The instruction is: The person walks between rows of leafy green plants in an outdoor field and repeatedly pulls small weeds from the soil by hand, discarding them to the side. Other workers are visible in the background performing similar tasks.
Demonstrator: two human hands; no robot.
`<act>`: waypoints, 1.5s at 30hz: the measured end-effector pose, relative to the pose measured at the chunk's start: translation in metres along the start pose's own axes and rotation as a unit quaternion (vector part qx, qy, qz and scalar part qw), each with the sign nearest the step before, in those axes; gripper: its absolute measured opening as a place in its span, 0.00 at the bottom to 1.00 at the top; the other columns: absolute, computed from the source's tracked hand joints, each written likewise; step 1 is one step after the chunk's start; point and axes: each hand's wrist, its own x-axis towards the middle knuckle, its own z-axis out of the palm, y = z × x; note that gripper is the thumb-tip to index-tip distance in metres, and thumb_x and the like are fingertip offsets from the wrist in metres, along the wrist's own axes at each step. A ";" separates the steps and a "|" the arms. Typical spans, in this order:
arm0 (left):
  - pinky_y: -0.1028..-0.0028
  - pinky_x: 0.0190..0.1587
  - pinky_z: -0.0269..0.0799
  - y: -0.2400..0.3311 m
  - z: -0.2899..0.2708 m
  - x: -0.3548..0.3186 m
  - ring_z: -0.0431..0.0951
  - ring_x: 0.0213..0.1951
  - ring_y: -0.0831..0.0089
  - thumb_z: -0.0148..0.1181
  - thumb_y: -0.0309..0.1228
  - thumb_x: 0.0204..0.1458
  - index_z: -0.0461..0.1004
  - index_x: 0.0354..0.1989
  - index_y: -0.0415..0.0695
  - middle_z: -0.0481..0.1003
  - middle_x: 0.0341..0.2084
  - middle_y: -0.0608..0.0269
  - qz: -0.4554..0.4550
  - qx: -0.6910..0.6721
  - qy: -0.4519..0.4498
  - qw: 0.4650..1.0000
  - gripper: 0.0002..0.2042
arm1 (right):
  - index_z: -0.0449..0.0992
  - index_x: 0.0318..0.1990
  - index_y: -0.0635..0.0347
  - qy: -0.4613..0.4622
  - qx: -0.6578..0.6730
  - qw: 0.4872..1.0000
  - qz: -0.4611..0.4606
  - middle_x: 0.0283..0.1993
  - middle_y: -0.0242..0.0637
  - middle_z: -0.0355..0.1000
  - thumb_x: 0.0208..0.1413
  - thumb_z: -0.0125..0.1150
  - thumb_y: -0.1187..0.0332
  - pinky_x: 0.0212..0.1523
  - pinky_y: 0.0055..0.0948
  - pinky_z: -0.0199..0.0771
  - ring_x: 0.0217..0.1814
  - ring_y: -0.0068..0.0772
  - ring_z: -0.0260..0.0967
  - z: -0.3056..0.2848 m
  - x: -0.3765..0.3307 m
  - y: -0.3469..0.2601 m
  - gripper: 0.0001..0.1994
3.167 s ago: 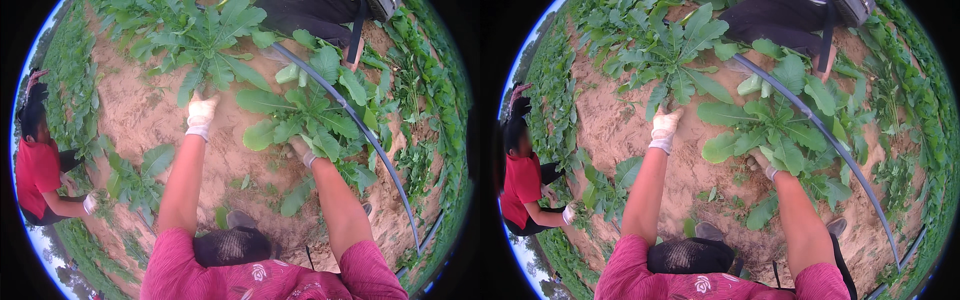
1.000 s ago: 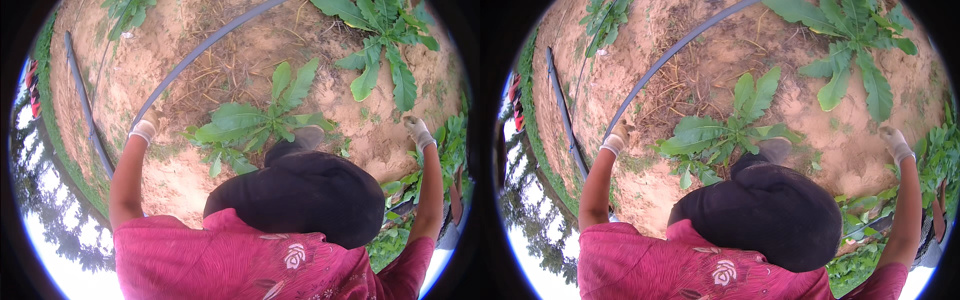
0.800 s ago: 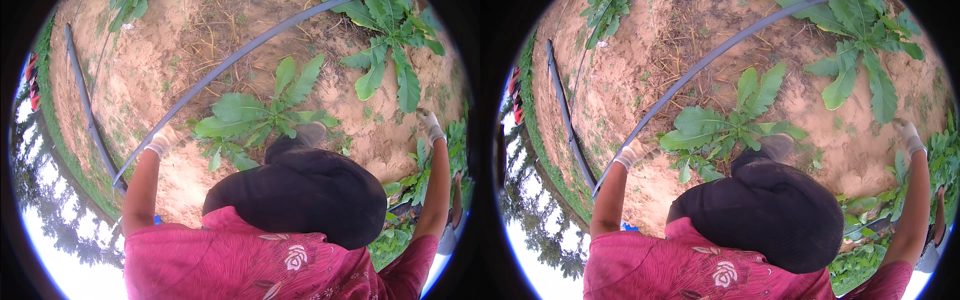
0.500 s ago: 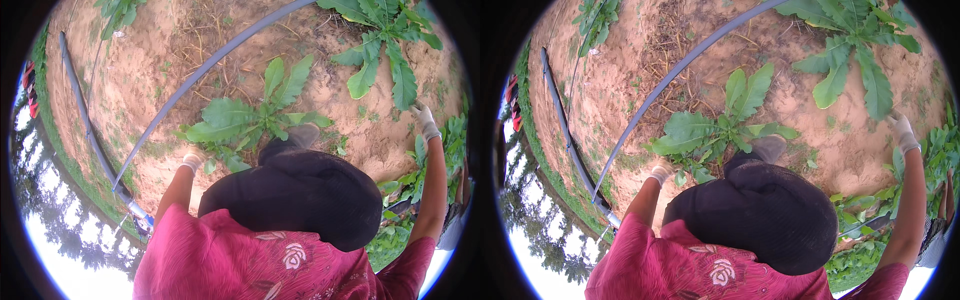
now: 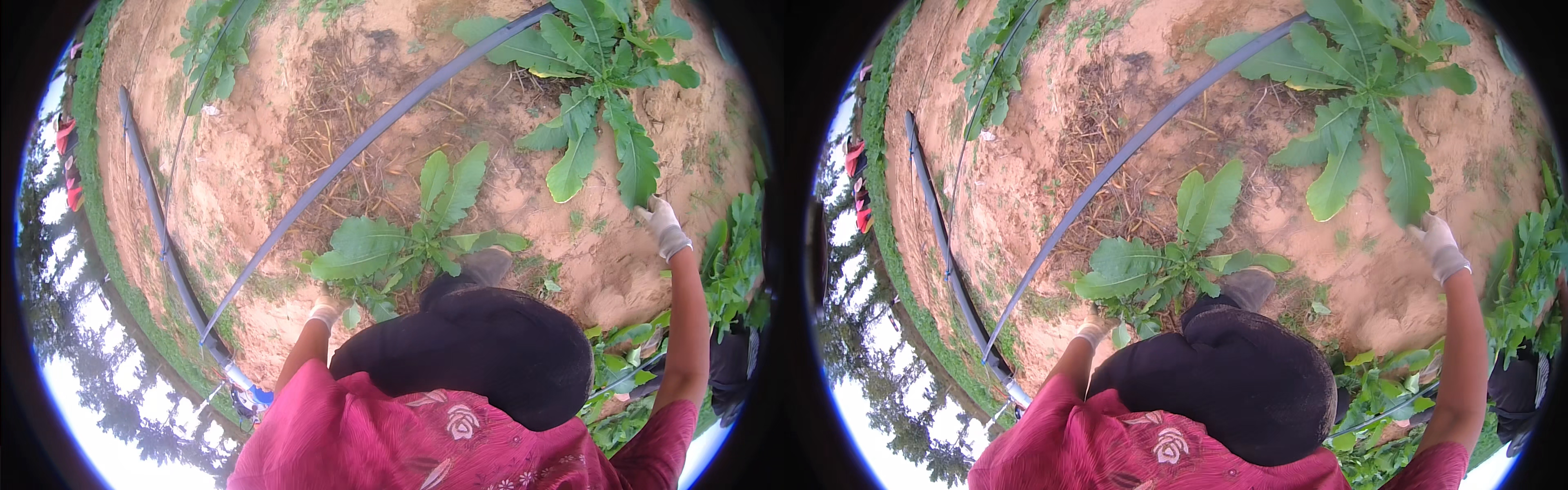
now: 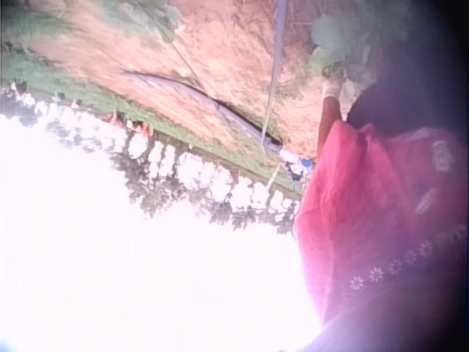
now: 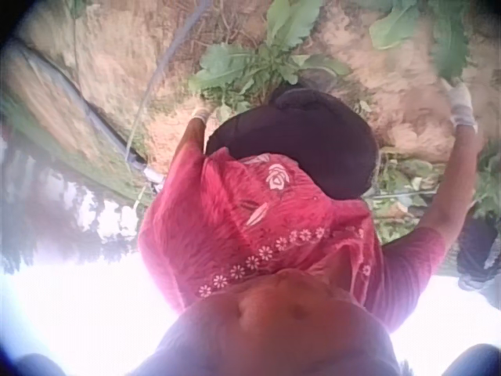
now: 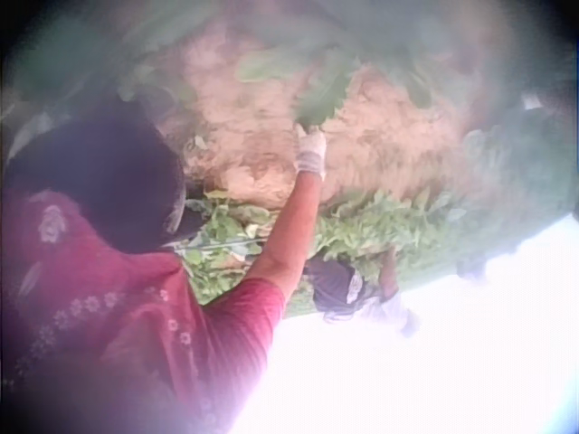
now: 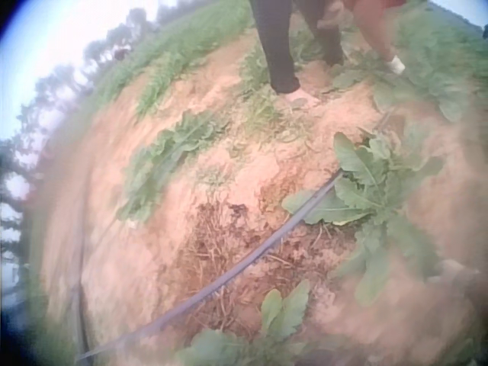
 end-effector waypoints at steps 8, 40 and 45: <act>0.71 0.34 0.80 0.095 -0.111 -0.071 0.84 0.35 0.66 0.58 0.35 0.57 0.76 0.52 0.33 0.82 0.41 0.53 -0.056 0.114 -0.037 0.991 0.19 | 0.77 0.55 0.55 0.062 -0.093 0.994 0.017 0.46 0.51 0.78 0.59 0.58 0.63 0.55 0.37 0.73 0.52 0.50 0.75 0.021 -0.034 0.041 0.17; 0.61 0.50 0.76 0.664 0.206 -0.210 0.78 0.46 0.58 0.57 0.28 0.49 0.79 0.45 0.43 0.78 0.43 0.54 0.737 0.520 0.058 0.429 0.14 | 0.51 0.72 0.65 0.396 0.072 0.833 0.379 0.68 0.62 0.60 0.63 0.45 0.43 0.65 0.52 0.61 0.68 0.63 0.60 0.090 -0.127 0.156 0.39; 0.63 0.46 0.77 0.703 0.249 -0.202 0.80 0.45 0.59 0.57 0.25 0.50 0.78 0.47 0.48 0.78 0.42 0.57 0.716 0.603 0.150 0.319 0.15 | 0.50 0.73 0.58 0.447 0.041 0.819 0.356 0.71 0.59 0.56 0.61 0.50 0.45 0.70 0.56 0.50 0.73 0.65 0.51 0.098 -0.124 0.157 0.39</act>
